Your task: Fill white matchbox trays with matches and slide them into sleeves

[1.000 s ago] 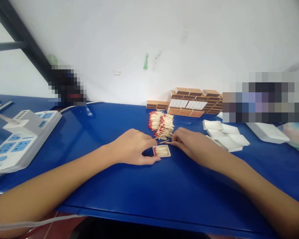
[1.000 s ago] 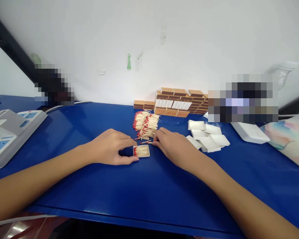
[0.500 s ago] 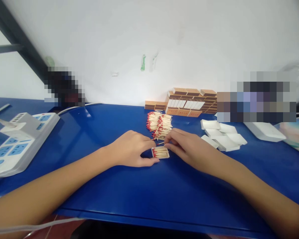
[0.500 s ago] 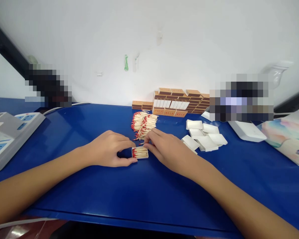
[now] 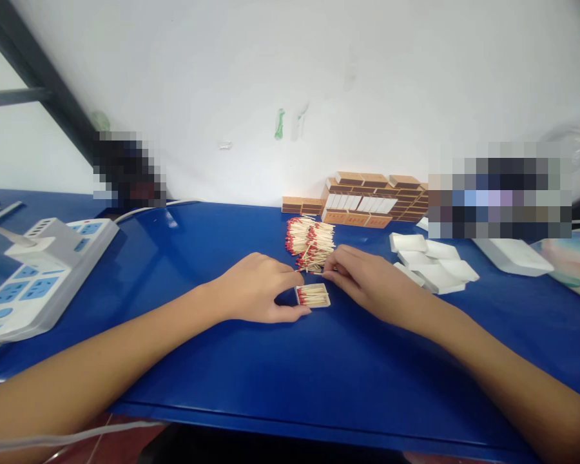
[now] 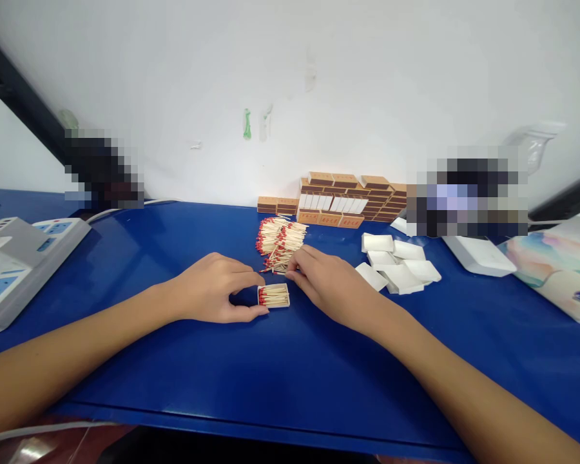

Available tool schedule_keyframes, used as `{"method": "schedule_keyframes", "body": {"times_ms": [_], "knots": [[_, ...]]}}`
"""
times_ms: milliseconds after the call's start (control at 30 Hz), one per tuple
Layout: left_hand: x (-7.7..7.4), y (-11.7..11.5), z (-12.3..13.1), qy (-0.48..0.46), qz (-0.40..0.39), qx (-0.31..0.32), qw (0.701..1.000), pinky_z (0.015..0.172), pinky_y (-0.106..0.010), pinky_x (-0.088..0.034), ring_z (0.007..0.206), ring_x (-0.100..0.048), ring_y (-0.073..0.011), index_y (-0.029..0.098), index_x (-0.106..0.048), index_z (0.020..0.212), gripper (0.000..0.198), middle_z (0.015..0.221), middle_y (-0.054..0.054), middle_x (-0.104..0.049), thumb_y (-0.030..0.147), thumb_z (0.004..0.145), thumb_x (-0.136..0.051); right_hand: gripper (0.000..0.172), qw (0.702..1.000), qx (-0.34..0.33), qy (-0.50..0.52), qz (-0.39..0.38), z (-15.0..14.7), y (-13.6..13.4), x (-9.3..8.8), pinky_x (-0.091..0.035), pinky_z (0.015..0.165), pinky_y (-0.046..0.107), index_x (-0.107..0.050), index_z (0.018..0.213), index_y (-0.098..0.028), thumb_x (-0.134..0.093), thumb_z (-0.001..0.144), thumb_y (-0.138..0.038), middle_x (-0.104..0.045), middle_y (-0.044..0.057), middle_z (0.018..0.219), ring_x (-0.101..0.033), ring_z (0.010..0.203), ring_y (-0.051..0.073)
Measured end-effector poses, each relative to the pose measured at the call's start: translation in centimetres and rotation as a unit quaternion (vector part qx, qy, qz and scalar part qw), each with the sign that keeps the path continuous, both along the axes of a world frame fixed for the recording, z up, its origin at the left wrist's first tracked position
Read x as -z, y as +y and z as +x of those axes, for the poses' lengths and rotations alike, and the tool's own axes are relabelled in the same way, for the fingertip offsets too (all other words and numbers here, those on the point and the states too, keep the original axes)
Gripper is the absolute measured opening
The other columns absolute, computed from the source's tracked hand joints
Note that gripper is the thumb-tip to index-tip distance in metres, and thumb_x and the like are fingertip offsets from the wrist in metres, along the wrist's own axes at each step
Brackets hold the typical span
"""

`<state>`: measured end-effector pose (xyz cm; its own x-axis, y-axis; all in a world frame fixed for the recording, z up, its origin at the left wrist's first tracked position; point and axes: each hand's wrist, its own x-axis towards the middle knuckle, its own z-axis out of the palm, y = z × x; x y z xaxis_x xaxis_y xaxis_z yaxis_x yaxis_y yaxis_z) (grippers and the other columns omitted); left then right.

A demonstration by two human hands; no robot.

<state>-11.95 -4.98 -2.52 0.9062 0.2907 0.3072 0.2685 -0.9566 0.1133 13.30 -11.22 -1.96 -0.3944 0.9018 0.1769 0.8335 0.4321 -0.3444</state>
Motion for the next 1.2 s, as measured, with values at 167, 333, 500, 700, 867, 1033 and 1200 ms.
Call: {"method": "schedule_keyframes", "body": {"times_ms": [167,333,500,700,867,1033,1200], "knots": [[0.1,-0.1,0.1,0.008,-0.002,0.0,1.0,0.056,-0.029,-0.036,0.065,-0.066,-0.0155,0.018,-0.072,0.087,0.035,0.073,0.0,-0.071,0.052,0.094,-0.064,0.012,0.998,-0.046,0.03,-0.027,-0.7,-1.3,-1.2,-0.04,0.064,0.027,-0.057,0.095,-0.023,-0.052,0.105,-0.027,-0.06,0.001,0.085,-0.055,0.072,0.016],[0.0,-0.2,0.2,0.009,0.005,-0.009,1.0,0.057,-0.03,-0.036,0.065,-0.067,-0.0155,0.018,-0.072,0.087,0.035,0.072,0.002,-0.07,0.052,0.094,-0.065,0.013,0.995,-0.078,0.035,-0.047,-1.3,-1.6,-1.2,-0.039,0.064,0.027,-0.062,0.094,-0.021,-0.055,0.104,-0.025,-0.061,0.001,0.084,-0.056,0.073,0.015],[-0.2,-0.3,0.1,0.014,0.01,-0.004,1.0,0.056,-0.031,-0.035,0.065,-0.067,-0.0154,0.018,-0.071,0.085,0.036,0.072,0.001,-0.069,0.053,0.094,-0.065,0.009,0.997,-0.067,0.01,-0.035,-0.7,-1.2,-1.0,-0.038,0.063,0.027,-0.063,0.096,-0.021,-0.056,0.102,-0.02,-0.063,0.002,0.089,-0.056,0.072,0.015],[-0.2,-0.2,0.1,0.012,0.016,-0.008,1.0,0.056,-0.031,-0.036,0.065,-0.066,-0.0152,0.018,-0.071,0.087,0.037,0.072,0.001,-0.07,0.052,0.095,-0.063,0.015,0.996,-0.073,0.004,-0.043,-0.8,-1.3,-1.1,-0.039,0.062,0.027,-0.061,0.093,-0.021,-0.053,0.104,-0.024,-0.063,0.002,0.09,-0.056,0.07,0.014],[-0.1,-0.2,0.1,0.012,0.01,-0.002,1.0,0.056,-0.03,-0.037,0.065,-0.066,-0.0155,0.018,-0.071,0.087,0.036,0.072,0.0,-0.069,0.052,0.096,-0.063,0.017,0.995,-0.09,0.012,-0.048,-1.1,-1.7,-1.4,-0.04,0.063,0.028,-0.061,0.09,-0.021,-0.053,0.105,-0.026,-0.064,0.002,0.086,-0.057,0.071,0.015],[0.0,-0.2,0.1,0.006,0.017,-0.002,1.0,0.056,-0.03,-0.037,0.065,-0.066,-0.0157,0.018,-0.072,0.088,0.036,0.072,0.0,-0.069,0.052,0.095,-0.063,0.018,0.994,-0.1,0.02,-0.043,-1.2,-1.7,-1.3,-0.04,0.062,0.028,-0.06,0.088,-0.022,-0.054,0.104,-0.024,-0.065,0.002,0.084,-0.058,0.07,0.015],[0.0,-0.2,0.1,0.005,0.015,0.0,1.0,0.057,-0.03,-0.039,0.066,-0.067,-0.0156,0.017,-0.072,0.087,0.036,0.073,0.0,-0.07,0.052,0.095,-0.063,0.017,0.994,-0.092,0.03,-0.041,-1.6,-1.6,-1.2,-0.04,0.064,0.027,-0.061,0.089,-0.021,-0.056,0.104,-0.024,-0.064,0.001,0.081,-0.06,0.073,0.015]]}}
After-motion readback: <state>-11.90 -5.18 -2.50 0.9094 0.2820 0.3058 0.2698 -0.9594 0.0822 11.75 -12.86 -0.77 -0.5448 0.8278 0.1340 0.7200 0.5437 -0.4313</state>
